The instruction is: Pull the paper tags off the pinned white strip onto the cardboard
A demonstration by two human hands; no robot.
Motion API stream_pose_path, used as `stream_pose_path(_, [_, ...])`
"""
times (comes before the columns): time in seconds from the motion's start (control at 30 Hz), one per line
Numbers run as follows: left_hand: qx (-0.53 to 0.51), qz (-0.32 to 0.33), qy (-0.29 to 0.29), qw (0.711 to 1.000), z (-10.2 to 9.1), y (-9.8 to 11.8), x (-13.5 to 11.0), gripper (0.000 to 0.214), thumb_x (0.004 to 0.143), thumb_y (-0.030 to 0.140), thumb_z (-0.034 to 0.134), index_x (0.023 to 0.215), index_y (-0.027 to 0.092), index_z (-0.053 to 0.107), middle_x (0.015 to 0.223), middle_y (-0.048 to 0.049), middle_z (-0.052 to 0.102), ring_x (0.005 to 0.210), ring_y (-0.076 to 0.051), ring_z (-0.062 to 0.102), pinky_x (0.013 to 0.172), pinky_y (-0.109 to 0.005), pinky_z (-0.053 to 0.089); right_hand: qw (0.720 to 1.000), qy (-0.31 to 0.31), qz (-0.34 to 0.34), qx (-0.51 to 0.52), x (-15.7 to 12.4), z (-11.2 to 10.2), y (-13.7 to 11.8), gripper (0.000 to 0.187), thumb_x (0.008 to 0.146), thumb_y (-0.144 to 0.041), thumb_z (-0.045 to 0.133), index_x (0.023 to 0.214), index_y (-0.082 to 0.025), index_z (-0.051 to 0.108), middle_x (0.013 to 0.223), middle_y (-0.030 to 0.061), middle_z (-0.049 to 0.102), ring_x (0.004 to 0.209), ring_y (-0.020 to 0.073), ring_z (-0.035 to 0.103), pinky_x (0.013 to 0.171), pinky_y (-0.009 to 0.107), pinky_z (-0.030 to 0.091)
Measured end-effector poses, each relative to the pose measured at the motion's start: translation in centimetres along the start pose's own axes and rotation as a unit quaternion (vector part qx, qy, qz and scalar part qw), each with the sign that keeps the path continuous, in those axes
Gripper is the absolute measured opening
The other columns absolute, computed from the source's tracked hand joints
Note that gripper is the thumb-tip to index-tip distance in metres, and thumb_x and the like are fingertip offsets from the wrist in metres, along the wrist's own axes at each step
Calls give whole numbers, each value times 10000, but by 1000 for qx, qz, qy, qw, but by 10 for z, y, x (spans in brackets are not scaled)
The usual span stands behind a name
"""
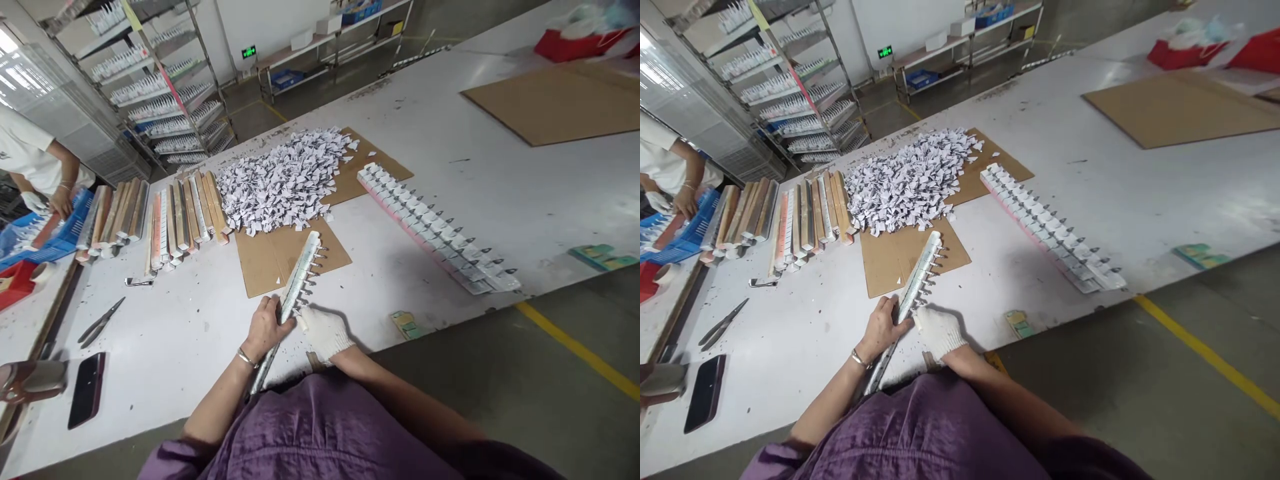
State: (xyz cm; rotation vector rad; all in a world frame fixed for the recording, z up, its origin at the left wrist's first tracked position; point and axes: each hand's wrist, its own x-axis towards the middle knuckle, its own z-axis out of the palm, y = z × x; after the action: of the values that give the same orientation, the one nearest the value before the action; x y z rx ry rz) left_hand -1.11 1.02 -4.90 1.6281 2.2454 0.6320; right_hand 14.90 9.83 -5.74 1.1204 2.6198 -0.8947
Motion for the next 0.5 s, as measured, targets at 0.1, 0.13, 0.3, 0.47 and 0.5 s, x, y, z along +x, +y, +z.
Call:
stream_pose_path(0.1, [-41, -7, 4, 999, -2, -3, 2, 390, 778, 286, 727, 1141, 195, 616, 977, -45, 601, 907, -227, 610, 858, -380, 541, 1000, 4, -12, -17, 1, 5, -1, 339, 990, -441, 557, 1101, -141, 667, 1024, 109, 711, 905, 201, 676, 826, 358, 533])
stream_pose_path(0.13, [-55, -9, 7, 998, -3, -3, 2, 361, 779, 281, 723, 1115, 195, 624, 963, -40, 604, 907, -224, 609, 859, -377, 536, 1000, 8, -16, -22, 1, 6, -1, 303, 1002, -390, 530, 1087, -136, 673, 1019, 135, 719, 912, 218, 684, 816, 351, 522])
stream_pose_path(0.3, [-89, -18, 10, 996, -2, -2, -1, 364, 770, 259, 716, 1112, 180, 621, 971, -46, 626, 917, -226, 616, 874, -384, 527, 999, 14, -36, -38, 4, 11, -1, 284, 1003, -219, 426, 1081, -140, 688, 1049, 168, 729, 970, 289, 699, 825, 368, 497])
stream_pose_path(0.47, [-66, -10, 20, 998, 8, -1, -3, 420, 761, 246, 705, 1157, 178, 586, 1060, -73, 620, 974, -240, 616, 906, -397, 534, 1000, -5, -18, -24, 13, 19, -3, 286, 991, -379, 570, 1133, -150, 666, 1097, 104, 696, 979, 221, 670, 864, 394, 552])
stream_pose_path(0.5, [-61, -10, 18, 998, 9, -1, -3, 432, 756, 238, 703, 1165, 179, 578, 1066, -75, 614, 979, -241, 615, 904, -398, 536, 1000, -8, -19, -17, 14, 19, -3, 318, 977, -416, 599, 1158, -161, 657, 1131, 92, 683, 997, 211, 661, 878, 396, 558])
